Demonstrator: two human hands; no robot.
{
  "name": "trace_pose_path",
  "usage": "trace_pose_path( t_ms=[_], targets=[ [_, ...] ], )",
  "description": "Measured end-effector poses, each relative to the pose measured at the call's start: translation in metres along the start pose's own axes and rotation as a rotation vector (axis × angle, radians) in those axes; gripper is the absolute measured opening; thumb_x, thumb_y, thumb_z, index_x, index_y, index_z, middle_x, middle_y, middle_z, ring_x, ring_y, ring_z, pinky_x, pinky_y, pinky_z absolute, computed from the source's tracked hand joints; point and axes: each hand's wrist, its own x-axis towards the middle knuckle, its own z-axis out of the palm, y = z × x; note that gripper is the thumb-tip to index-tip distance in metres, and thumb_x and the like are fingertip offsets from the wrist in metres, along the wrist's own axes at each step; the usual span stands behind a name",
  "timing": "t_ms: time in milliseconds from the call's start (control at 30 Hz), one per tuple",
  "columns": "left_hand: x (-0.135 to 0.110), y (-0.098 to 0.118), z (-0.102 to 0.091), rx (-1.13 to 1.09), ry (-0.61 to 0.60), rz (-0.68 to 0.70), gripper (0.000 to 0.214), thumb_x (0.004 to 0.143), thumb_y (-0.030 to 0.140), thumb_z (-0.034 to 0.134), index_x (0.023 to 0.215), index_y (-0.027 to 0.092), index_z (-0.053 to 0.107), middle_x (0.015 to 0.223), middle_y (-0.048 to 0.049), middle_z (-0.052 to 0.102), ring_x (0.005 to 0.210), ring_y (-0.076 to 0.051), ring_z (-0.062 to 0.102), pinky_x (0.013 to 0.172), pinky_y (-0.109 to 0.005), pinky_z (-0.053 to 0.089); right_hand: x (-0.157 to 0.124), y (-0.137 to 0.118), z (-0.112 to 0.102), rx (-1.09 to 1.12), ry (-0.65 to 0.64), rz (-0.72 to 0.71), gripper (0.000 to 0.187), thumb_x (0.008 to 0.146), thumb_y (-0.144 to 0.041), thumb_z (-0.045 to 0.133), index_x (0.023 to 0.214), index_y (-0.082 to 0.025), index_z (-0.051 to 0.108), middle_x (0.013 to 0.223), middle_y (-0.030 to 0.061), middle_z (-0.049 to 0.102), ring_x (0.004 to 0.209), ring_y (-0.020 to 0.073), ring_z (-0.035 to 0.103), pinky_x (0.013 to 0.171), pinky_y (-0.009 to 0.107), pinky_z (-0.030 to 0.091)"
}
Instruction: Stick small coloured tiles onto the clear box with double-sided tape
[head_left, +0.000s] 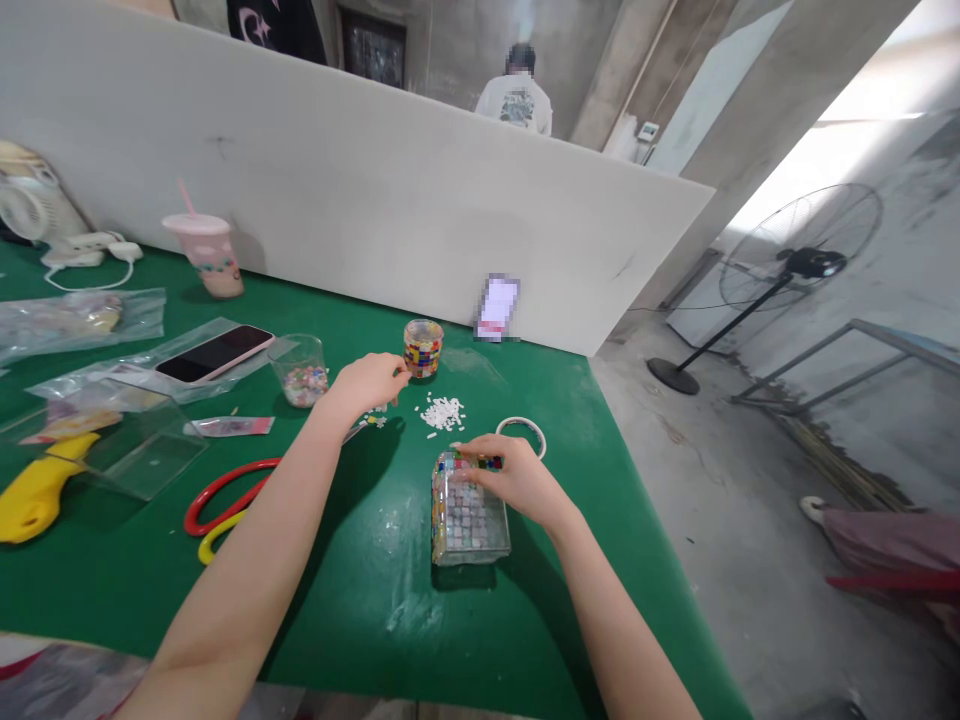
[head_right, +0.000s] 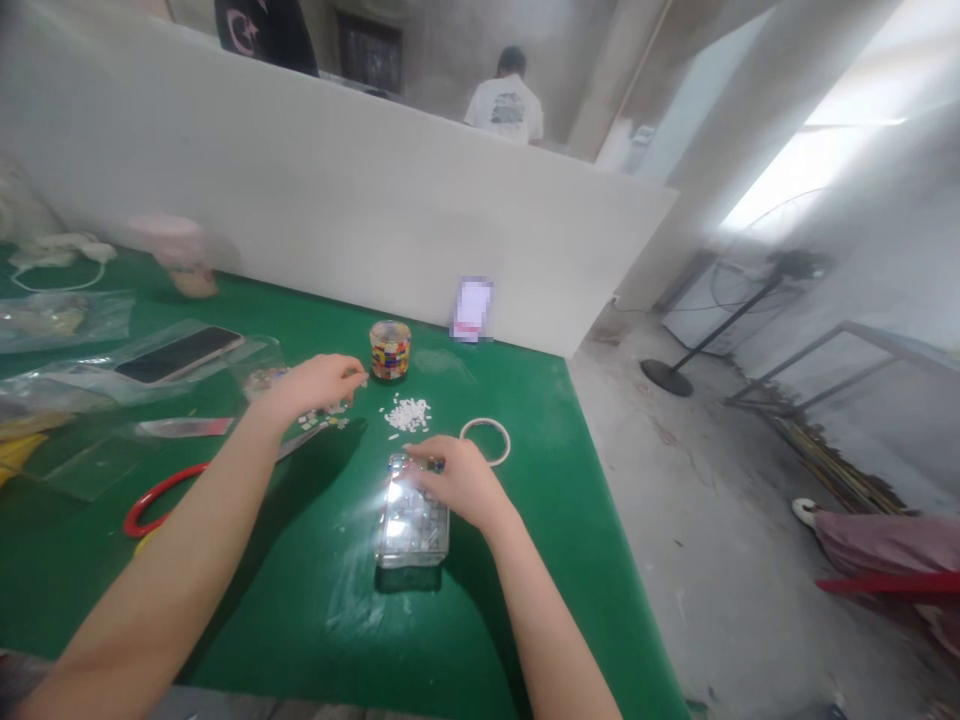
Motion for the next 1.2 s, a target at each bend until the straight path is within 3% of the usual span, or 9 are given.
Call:
trace_pose_path(
  t_ms=[167, 500, 667, 767, 867, 933, 1033, 1100, 1200],
  targets=[
    [0.000, 0.001, 0.000, 0.002, 0.000, 0.003, 0.039, 0.097, 0.049, 0.046, 0.098, 0.015, 0.065, 0.078, -0.0020, 0.069, 0.070, -0.016, 0.065, 0.075, -0.036, 0.052, 0.000, -0.001, -0.001, -0.005, 0.000, 0.015, 0.029, 0.077, -0.034, 0.074, 0.103, -0.022, 0.076, 0.108, 0.0087, 0.075, 0.098, 0.0262, 0.069, 0.088, 0.041, 0.053],
    [-0.001, 0.002, 0.000, -0.006, 0.011, 0.018, 0.039, 0.097, 0.049, 0.045, 0.098, 0.015, 0.065, 0.078, -0.0021, 0.069, 0.070, -0.017, 0.065, 0.074, -0.035, 0.052, -0.008, -0.003, 0.017, 0.078, 0.126, 0.009, 0.030, 0.078, -0.024, 0.072, 0.108, -0.019, 0.073, 0.108, 0.0100, 0.072, 0.104, 0.0232, 0.065, 0.096, 0.040, 0.048],
    [-0.002, 0.003, 0.000, -0.016, 0.013, 0.025, 0.037, 0.097, 0.046, 0.046, 0.098, 0.015, 0.065, 0.076, -0.0017, 0.068, 0.065, -0.015, 0.063, 0.070, -0.033, 0.051, -0.010, -0.003, 0.020, 0.178, 0.173, 0.036, 0.033, 0.071, -0.027, 0.077, 0.103, -0.019, 0.075, 0.106, 0.0107, 0.072, 0.103, 0.0254, 0.064, 0.099, 0.043, 0.045],
    [-0.004, 0.003, -0.001, -0.033, 0.033, 0.033, 0.031, 0.096, 0.040, 0.046, 0.094, 0.016, 0.065, 0.074, -0.0026, 0.069, 0.064, -0.017, 0.063, 0.066, -0.031, 0.049, -0.008, 0.004, 0.019, 0.280, 0.205, 0.042, 0.034, 0.074, -0.038, 0.075, 0.105, -0.024, 0.074, 0.114, 0.0087, 0.071, 0.110, 0.0256, 0.063, 0.101, 0.042, 0.044],
    [-0.004, 0.005, -0.001, -0.069, 0.075, 0.084, 0.035, 0.095, 0.042, 0.040, 0.090, 0.018, 0.065, 0.079, -0.0056, 0.072, 0.072, -0.022, 0.067, 0.065, -0.030, 0.047, -0.003, 0.016, 0.019, 0.403, 0.296, 0.062, 0.043, 0.084, -0.057, 0.057, 0.108, -0.024, 0.072, 0.116, 0.0086, 0.071, 0.113, 0.0244, 0.062, 0.100, 0.040, 0.045],
    [-0.004, 0.007, 0.002, -0.095, 0.117, 0.134, 0.044, 0.095, 0.047, 0.035, 0.090, 0.017, 0.066, 0.088, -0.0094, 0.073, 0.083, -0.026, 0.068, 0.070, -0.031, 0.047, 0.001, 0.026, 0.024, 0.478, 0.366, 0.094, 0.054, 0.085, -0.067, 0.049, 0.104, -0.022, 0.073, 0.105, 0.0093, 0.075, 0.103, 0.0244, 0.067, 0.093, 0.038, 0.049],
    [-0.010, 0.012, 0.017, -0.121, 0.144, 0.235, 0.047, 0.094, 0.050, 0.037, 0.104, 0.015, 0.067, 0.112, -0.0150, 0.069, 0.108, -0.032, 0.061, 0.089, -0.038, 0.046, 0.006, 0.036, 0.038, 0.592, 0.432, 0.150, 0.064, 0.083, -0.073, 0.043, 0.084, -0.018, 0.076, 0.073, 0.0082, 0.075, 0.068, 0.0226, 0.070, 0.066, 0.035, 0.053],
    [-0.020, 0.015, 0.034, -0.144, 0.093, 0.333, 0.047, 0.092, 0.049, 0.043, 0.118, 0.016, 0.064, 0.126, -0.0149, 0.063, 0.120, -0.032, 0.055, 0.101, -0.040, 0.040, 0.007, 0.039, 0.047, 0.666, 0.496, 0.167, 0.066, 0.082, -0.074, 0.043, 0.066, -0.017, 0.072, 0.057, 0.0055, 0.068, 0.050, 0.0185, 0.062, 0.052, 0.031, 0.048],
    [-0.044, 0.016, 0.062, -0.202, -0.042, 0.478, 0.051, 0.093, 0.050, 0.045, 0.131, 0.019, 0.058, 0.137, -0.0108, 0.057, 0.127, -0.026, 0.052, 0.107, -0.036, 0.038, 0.004, 0.037, 0.051, 0.745, 0.623, 0.143, 0.063, 0.081, -0.072, 0.047, 0.051, -0.019, 0.061, 0.047, 0.0009, 0.059, 0.043, 0.0132, 0.052, 0.049, 0.028, 0.042]
  ],
)
